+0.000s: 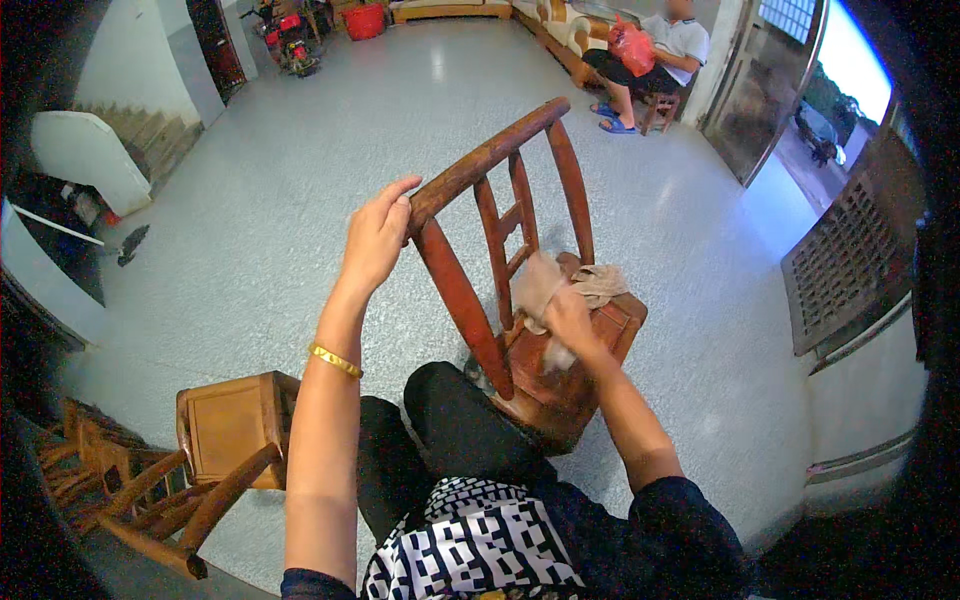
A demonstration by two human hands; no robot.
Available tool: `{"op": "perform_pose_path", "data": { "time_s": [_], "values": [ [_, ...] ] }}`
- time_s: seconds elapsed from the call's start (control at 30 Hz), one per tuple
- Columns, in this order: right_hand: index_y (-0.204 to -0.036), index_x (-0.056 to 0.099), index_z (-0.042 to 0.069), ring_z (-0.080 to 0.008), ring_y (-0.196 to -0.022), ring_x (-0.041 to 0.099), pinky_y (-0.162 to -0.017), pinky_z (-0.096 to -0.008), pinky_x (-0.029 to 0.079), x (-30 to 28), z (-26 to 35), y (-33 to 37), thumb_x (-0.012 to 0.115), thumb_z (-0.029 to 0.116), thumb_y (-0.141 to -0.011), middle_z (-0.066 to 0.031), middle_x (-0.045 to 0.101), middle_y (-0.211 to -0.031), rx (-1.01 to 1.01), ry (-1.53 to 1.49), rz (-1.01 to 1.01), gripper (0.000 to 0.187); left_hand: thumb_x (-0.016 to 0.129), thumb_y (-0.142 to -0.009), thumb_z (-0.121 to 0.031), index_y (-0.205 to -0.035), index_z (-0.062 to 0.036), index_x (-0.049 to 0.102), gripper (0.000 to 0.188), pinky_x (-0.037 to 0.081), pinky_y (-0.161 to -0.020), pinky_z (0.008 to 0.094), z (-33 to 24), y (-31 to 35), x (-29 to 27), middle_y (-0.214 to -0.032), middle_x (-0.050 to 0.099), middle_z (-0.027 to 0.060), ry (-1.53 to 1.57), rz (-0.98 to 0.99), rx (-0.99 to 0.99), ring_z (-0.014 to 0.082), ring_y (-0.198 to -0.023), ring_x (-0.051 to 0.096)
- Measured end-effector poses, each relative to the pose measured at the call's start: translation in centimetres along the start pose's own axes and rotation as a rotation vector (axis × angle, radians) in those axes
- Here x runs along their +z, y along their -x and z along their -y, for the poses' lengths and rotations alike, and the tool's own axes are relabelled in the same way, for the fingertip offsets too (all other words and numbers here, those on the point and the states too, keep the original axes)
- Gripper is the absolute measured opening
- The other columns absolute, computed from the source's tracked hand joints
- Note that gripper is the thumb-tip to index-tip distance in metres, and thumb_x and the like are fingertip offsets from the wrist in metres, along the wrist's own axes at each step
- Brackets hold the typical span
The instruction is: Wiping a wooden chair with a cloth.
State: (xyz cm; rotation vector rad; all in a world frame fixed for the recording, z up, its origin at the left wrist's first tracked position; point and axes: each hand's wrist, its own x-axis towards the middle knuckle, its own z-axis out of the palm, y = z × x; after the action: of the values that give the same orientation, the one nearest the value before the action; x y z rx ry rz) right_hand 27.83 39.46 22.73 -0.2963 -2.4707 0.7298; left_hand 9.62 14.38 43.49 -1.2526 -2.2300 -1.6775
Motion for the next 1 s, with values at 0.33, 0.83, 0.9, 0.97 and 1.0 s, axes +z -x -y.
{"op": "perform_pose_path", "data": {
  "time_s": [0.33,0.83,0.9,0.97,1.0],
  "values": [
    [-0.124,0.046,0.000,-0.0172,-0.113,0.046,-0.097,-0.0283,0.034,-1.2,4.2,-21.2,0.042,0.024,-0.093,-0.0077,0.052,-0.119,0.134,-1.114,-0.550,0.040,0.039,-0.092,-0.022,-0.114,-0.0076,0.059,0.033,0.045,-0.060,0.0243,-1.4,0.5,-0.3,-0.077,0.056,0.0011,-0.019,0.085,-0.168,0.0089,-0.064,0.051],
    [-0.123,0.050,-0.001,-0.0284,-0.116,0.046,-0.101,-0.0365,0.031,4.8,-5.6,-8.1,0.025,0.053,-0.093,-0.0166,0.053,-0.121,0.676,-0.689,0.005,0.067,0.040,-0.092,-0.022,-0.111,-0.0060,0.061,0.033,0.046,-0.067,0.0258,-0.5,0.4,0.0,-0.085,0.059,0.0027,-0.038,0.032,-0.110,0.0119,-0.073,0.054],
    [-0.119,0.051,-0.004,-0.0306,-0.113,0.048,-0.100,-0.0378,0.032,4.0,-1.1,-6.9,0.027,0.049,-0.094,-0.0187,0.055,-0.116,0.657,-0.513,0.116,0.064,0.040,-0.092,-0.022,-0.110,-0.0061,0.061,0.032,0.046,-0.067,0.0258,-0.4,1.1,-1.3,-0.087,0.060,0.0030,0.022,0.007,-0.149,0.0116,-0.073,0.055],
    [-0.117,0.050,-0.005,-0.0367,-0.114,0.047,-0.100,-0.0421,0.033,3.9,1.0,-6.2,0.035,0.034,-0.092,-0.0254,0.053,-0.113,0.409,0.087,0.351,0.048,0.041,-0.092,-0.022,-0.110,-0.0065,0.061,0.032,0.046,-0.066,0.0258,-0.2,1.0,-1.7,-0.087,0.061,0.0030,0.042,0.004,-0.191,0.0114,-0.073,0.055],
    [-0.117,0.050,-0.005,-0.0367,-0.114,0.047,-0.100,-0.0421,0.033,4.8,-0.6,-4.8,0.035,0.034,-0.092,-0.0254,0.053,-0.113,0.416,0.106,0.346,0.048,0.041,-0.092,-0.022,-0.110,-0.0068,0.062,0.032,0.046,-0.065,0.0258,-0.4,0.7,-1.2,-0.087,0.061,0.0031,0.073,0.018,-0.211,0.0112,-0.072,0.055]
  ]
}}
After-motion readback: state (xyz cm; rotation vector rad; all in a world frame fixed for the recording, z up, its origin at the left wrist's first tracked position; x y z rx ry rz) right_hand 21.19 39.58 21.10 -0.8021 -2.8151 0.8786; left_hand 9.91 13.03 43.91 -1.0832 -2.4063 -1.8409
